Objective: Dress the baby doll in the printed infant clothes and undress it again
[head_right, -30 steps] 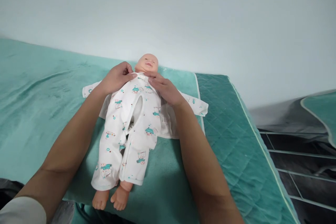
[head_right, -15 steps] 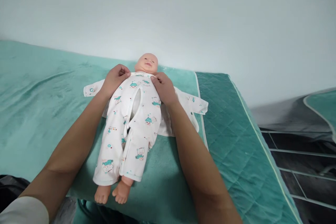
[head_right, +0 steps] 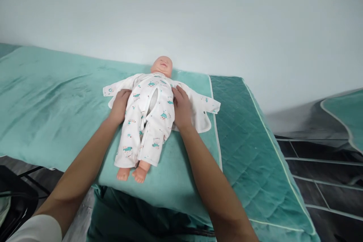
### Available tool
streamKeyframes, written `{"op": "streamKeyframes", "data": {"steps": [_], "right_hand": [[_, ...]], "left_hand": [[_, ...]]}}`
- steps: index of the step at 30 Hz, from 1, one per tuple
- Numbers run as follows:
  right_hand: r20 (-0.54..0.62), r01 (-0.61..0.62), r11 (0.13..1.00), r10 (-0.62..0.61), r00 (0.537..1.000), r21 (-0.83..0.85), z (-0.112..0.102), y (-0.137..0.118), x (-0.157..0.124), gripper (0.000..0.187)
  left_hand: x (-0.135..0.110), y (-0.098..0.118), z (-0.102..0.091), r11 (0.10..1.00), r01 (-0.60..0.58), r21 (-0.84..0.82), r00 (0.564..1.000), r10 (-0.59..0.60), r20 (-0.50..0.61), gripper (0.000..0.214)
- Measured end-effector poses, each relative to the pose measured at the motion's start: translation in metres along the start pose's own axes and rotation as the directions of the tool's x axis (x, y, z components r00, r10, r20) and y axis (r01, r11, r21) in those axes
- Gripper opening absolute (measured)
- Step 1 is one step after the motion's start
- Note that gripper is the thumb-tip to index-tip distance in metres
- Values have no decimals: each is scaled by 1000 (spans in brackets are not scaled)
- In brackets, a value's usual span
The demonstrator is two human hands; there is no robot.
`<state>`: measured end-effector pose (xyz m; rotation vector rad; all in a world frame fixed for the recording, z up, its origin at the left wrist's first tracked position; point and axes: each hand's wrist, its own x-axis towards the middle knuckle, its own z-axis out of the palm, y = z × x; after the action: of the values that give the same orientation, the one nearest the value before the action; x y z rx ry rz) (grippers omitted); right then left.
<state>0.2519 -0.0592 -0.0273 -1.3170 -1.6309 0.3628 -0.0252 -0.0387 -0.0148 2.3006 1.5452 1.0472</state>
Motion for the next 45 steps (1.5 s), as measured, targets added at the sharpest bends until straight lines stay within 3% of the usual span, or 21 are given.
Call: {"op": "streamKeyframes", "data": {"steps": [3,9,11,13,16,20,22,27,29,33,36,42,45], "right_hand": [[-18,7,1000,-7,1000,15,-6,-15,-42,45],[-134,34,999,-33,990,9,-23,-67,-124,20],[-58,100,995,-99,993,-1,-24,-86,-151,13],[54,158,987,-157,986,-6,-22,-102,-175,18],[123,146,987,-138,983,-60,-14,-113,-198,27],[121,73,973,-47,992,-219,-5,-117,-195,14],[175,70,966,-26,984,-250,-7,-124,-188,12],[405,152,988,-123,906,-41,-39,-161,-185,15],[470,199,979,-159,868,-35,-54,-174,-187,13],[439,223,964,-139,888,-144,-64,-187,-179,10],[423,270,939,-160,892,-213,-50,-195,-164,6],[675,437,758,7,738,-485,-7,-211,-137,15],[707,489,708,21,707,-510,4,-210,-134,13]], "left_hand": [[-34,5,-9,999,-29,41,996,26,83,25],[-92,22,-31,989,45,-144,999,-48,-16,19],[-110,28,-38,980,59,-191,998,-61,-2,20],[-124,31,-43,974,68,-217,998,-63,30,22],[-132,33,-47,968,82,-236,996,-69,62,25],[-130,32,-47,978,84,-189,991,-63,115,26],[-129,33,-49,980,99,-174,988,-75,137,29],[-129,32,-51,965,148,-217,979,-112,169,34],[-129,31,-50,956,170,-239,979,-135,156,34],[-126,29,-49,934,231,-274,972,-205,118,37],[-116,27,-45,938,275,-212,961,-262,90,41],[-79,20,-29,935,327,139,941,-335,42,35],[-67,18,-24,927,312,207,944,-327,44,29]]}}
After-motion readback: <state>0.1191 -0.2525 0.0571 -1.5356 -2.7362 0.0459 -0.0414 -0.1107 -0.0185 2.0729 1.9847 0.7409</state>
